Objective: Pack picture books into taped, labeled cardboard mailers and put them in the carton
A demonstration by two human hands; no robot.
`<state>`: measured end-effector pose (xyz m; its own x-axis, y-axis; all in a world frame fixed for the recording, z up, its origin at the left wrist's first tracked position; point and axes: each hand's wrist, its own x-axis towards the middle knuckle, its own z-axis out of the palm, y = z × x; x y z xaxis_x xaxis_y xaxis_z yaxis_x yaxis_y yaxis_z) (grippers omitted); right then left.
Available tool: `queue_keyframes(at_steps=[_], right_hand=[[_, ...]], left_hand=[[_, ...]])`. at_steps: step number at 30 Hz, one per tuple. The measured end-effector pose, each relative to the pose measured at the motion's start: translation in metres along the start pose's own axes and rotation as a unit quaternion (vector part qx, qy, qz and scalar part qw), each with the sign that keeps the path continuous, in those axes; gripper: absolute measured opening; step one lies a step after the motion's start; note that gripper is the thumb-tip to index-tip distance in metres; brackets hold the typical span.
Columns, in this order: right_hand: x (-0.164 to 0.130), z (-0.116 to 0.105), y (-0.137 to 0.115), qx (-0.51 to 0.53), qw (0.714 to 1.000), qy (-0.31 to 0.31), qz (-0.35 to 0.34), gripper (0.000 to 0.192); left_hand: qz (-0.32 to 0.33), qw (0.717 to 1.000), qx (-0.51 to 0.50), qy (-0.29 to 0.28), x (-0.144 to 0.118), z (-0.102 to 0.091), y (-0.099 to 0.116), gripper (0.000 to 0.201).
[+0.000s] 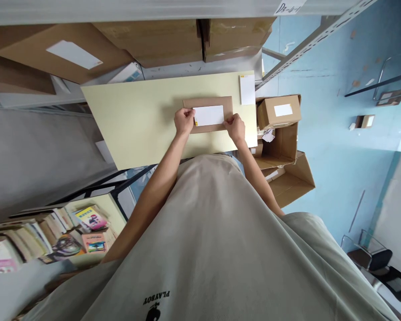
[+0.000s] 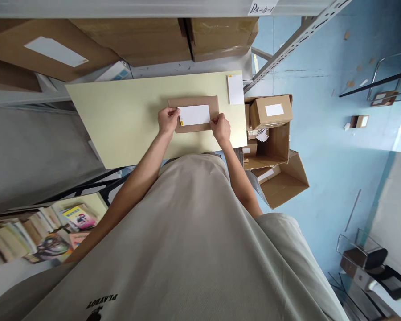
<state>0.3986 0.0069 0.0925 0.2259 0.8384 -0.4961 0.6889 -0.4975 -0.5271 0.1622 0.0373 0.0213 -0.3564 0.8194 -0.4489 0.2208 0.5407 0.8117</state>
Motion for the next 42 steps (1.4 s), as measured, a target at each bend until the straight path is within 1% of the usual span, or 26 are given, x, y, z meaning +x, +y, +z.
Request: queue_keyframes(at_steps=[4,11,14,17,22,24,25,27,32,34,36,40,42], right_hand=[[0.005,-0.001,0.004,-0.002,1.0,-0.013,-0.01,0.022],[0.053,0.01,-0.013,-0.017,1.0,0.018,-0.011,0.017],[0.065,0.014,-0.017,-0.021,0.999,0.024,-0.011,0.02],[0.058,0.014,-0.014,-0.022,0.999,0.02,-0.016,0.019],[0.019,0.009,-0.004,-0.051,0.998,-0.032,-0.017,0.021],[0.011,0.009,-0.002,-0.045,0.998,-0.042,-0.016,0.022],[0.012,0.009,-0.003,-0.039,0.998,-0.042,-0.017,0.022],[0.022,0.012,-0.008,-0.033,0.999,-0.037,-0.023,0.022],[0.07,0.025,-0.027,-0.022,0.999,-0.026,-0.04,0.025],[0.078,0.03,-0.029,-0.007,0.999,-0.022,-0.048,0.025],[0.072,0.032,-0.026,-0.003,0.998,-0.022,-0.051,0.023],[0.037,0.03,-0.014,-0.02,0.997,-0.053,-0.048,0.026],[0.022,0.027,-0.013,-0.037,0.996,-0.073,-0.046,0.029]], left_hand=[[0.007,1.0,-0.007,-0.002,0.003,0.0,-0.004,0.024],[-0.004,1.0,-0.01,-0.006,0.008,0.001,-0.006,0.025],[-0.007,1.0,-0.004,-0.007,0.008,0.001,-0.006,0.023],[-0.007,1.0,-0.001,-0.01,0.008,0.0,-0.007,0.022],[0.008,1.0,-0.015,-0.01,0.006,-0.001,-0.009,0.025],[0.009,1.0,-0.015,-0.008,0.005,0.0,-0.008,0.026],[0.006,1.0,-0.015,-0.007,0.004,0.0,-0.007,0.026],[-0.001,1.0,-0.019,-0.006,0.004,0.0,-0.005,0.025],[-0.014,0.999,-0.032,-0.005,0.004,0.0,-0.002,0.022],[-0.016,0.999,-0.028,-0.005,0.004,0.0,-0.002,0.02],[-0.02,1.0,-0.023,-0.006,0.004,0.0,-0.002,0.018],[-0.017,1.0,-0.018,0.002,0.005,0.003,-0.005,0.016],[-0.014,1.0,-0.015,0.004,0.006,0.004,-0.009,0.016]])
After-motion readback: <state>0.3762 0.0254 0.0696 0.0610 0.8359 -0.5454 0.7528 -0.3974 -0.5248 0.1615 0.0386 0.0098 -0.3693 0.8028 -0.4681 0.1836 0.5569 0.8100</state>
